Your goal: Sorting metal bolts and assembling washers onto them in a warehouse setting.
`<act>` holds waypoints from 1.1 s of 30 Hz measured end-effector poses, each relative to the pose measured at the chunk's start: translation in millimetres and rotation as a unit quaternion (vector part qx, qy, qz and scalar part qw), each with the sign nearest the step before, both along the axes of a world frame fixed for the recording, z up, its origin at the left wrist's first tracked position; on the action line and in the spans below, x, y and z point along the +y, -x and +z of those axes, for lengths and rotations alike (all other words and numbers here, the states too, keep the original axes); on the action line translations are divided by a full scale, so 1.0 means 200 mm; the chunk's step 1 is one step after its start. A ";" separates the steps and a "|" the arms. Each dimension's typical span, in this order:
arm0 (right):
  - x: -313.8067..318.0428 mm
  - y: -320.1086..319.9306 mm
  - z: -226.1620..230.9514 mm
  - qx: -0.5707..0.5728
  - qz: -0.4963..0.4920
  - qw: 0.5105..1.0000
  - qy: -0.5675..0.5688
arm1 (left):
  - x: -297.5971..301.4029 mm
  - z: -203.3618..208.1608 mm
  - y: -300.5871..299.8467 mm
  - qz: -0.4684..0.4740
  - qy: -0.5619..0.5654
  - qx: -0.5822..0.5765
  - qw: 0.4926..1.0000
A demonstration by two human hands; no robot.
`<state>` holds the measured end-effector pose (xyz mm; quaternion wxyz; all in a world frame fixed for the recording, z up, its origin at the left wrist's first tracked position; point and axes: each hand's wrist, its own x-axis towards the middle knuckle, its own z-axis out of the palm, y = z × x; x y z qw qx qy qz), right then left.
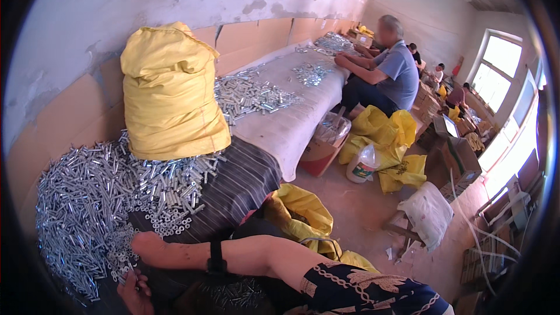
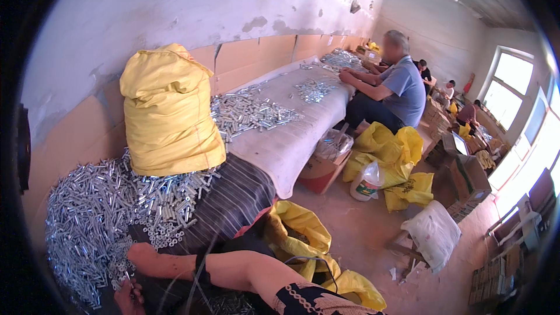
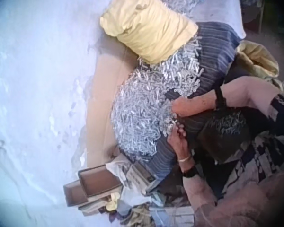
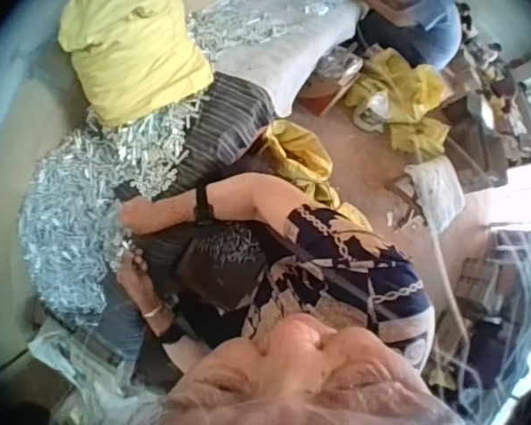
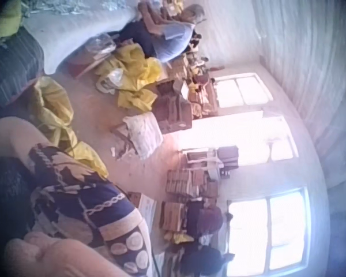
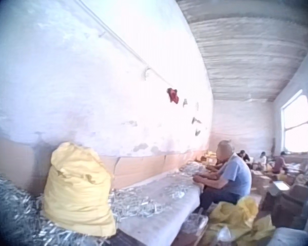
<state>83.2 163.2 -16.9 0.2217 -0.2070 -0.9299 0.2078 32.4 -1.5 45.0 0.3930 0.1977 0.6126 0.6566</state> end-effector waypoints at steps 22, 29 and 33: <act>0.01 -0.09 0.20 0.084 0.086 0.852 0.510 | 0.03 -0.09 0.04 0.053 -0.030 -0.105 0.993; -0.06 -0.07 0.23 0.093 0.092 0.872 0.472 | 0.01 -0.10 0.04 0.058 -0.029 -0.112 0.992; -0.06 -0.08 0.15 0.144 0.117 0.950 0.252 | 0.02 -0.11 0.04 0.056 -0.018 -0.129 0.990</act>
